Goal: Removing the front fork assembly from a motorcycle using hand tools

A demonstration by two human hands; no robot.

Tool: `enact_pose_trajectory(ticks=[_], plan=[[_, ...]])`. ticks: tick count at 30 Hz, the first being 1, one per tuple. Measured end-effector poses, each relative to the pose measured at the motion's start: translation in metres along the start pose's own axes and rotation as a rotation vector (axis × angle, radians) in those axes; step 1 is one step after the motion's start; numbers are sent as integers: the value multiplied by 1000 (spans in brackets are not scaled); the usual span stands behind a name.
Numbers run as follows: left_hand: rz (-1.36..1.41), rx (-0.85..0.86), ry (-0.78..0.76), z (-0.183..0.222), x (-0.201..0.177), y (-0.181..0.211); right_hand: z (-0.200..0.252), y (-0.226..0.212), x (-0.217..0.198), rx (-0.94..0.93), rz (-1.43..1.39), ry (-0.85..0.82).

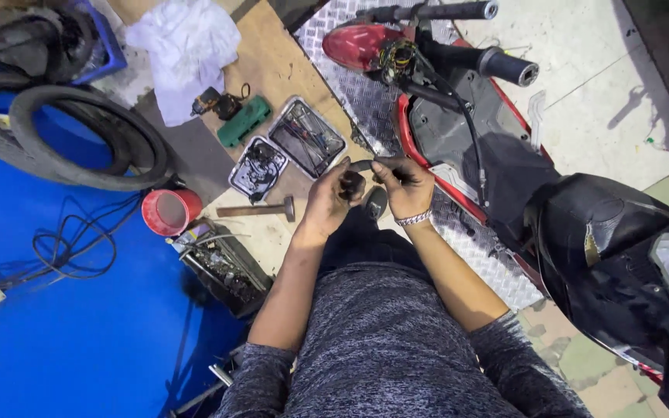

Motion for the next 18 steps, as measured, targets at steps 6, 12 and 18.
enact_pose_trajectory(ticks=[6,12,18], plan=[[-139,75,54,-5,-12,24,1,37,5,314,-152,-48],[-857,670,203,24,25,59,16,74,17,528,-224,63],[-1338,1105,-214,-46,-6,-31,26,46,47,771,-588,55]])
Point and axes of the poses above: each hand's wrist, its own z-axis away from the middle knuckle, its own x-axis out of the palm, y = z × x, the point moved 7 cm from there along -z, towards the middle knuckle, and after that the axes turned 6 degrees about -x, right-handed, at the moved point
